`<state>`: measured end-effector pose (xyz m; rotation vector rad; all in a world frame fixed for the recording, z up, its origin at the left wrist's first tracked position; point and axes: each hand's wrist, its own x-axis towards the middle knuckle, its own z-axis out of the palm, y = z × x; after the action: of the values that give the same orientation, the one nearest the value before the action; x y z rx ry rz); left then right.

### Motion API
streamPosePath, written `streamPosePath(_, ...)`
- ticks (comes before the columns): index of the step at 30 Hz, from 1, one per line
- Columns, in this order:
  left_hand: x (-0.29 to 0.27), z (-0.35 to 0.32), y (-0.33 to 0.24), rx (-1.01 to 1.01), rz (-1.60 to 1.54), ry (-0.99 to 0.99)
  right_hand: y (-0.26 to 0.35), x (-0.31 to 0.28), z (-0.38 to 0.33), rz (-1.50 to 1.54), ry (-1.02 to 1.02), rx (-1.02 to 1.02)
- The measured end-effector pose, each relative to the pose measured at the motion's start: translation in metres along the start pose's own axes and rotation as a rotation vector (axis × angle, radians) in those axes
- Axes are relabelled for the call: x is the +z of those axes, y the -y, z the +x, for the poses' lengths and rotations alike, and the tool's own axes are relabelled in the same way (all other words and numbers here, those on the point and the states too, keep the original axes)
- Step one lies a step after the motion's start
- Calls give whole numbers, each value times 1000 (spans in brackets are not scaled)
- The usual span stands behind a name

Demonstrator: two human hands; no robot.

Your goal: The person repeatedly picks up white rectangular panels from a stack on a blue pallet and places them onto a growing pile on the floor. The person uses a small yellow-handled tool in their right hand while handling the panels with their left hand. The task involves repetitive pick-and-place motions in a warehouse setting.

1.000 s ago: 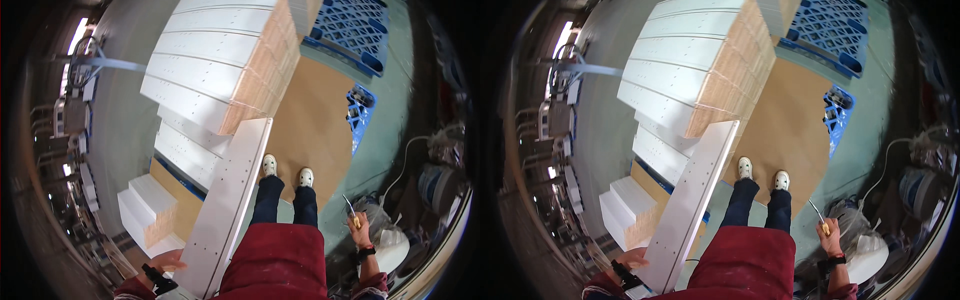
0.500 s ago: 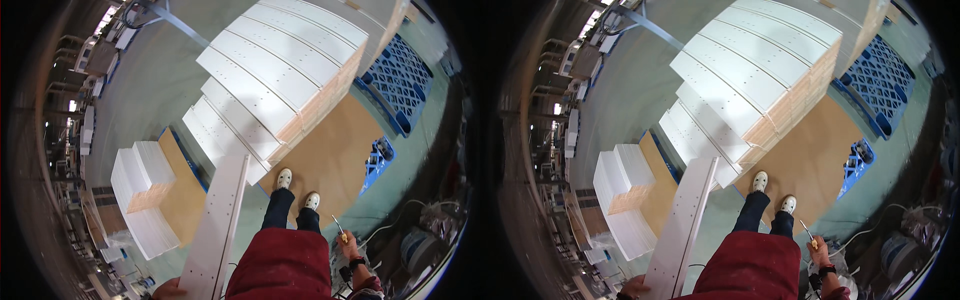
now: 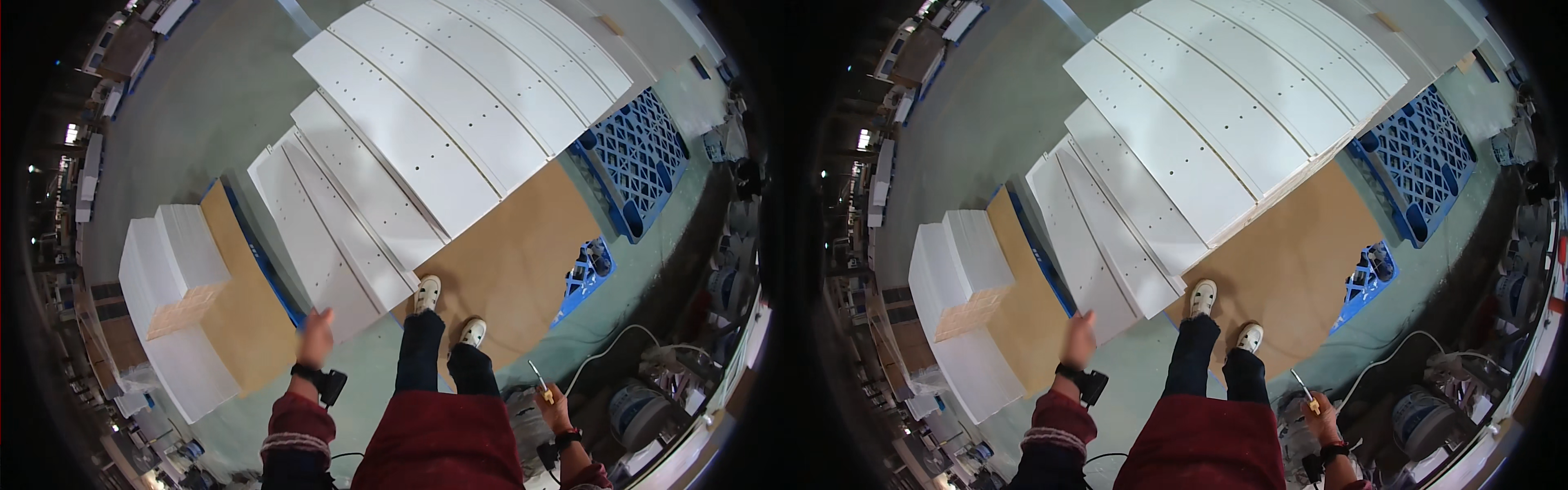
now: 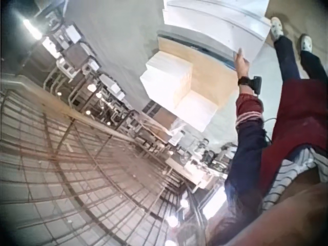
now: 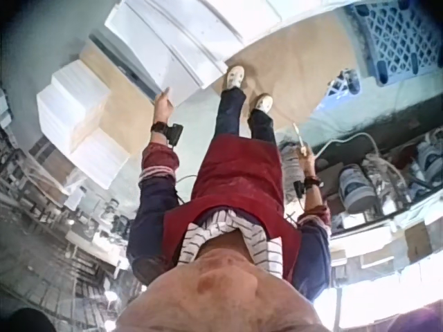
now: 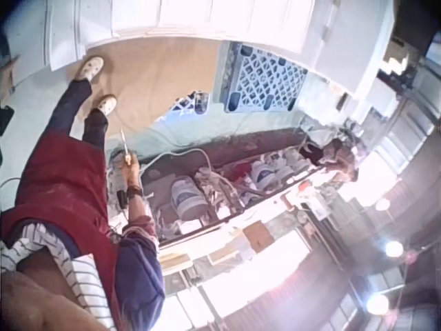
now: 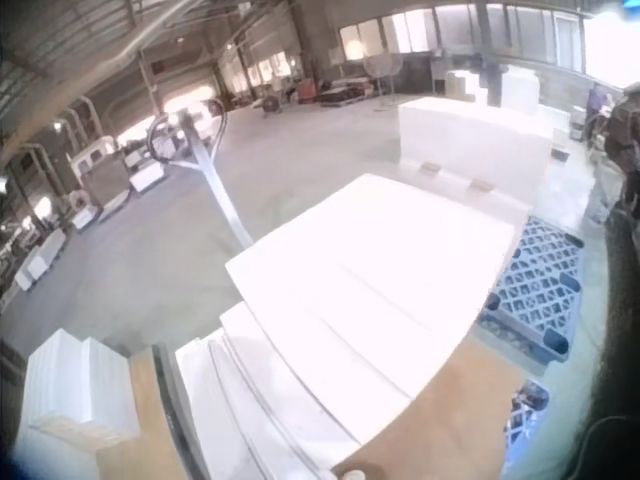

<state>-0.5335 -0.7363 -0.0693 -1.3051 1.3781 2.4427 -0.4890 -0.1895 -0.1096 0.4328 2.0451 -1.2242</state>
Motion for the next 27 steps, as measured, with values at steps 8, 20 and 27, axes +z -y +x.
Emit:
streamPosePath(8, -27, 80, 56, -202, -57, 101, 8, 32, -4, -46, -6, 30)
streamPosePath(20, -46, 99, 85, -426, 683, 118, 78, 60, 3, -195, 21, -68)
streamPosePath(27, 41, 117, 24, -78, 763, -178, 63, 67, 2, -125, -59, 9)
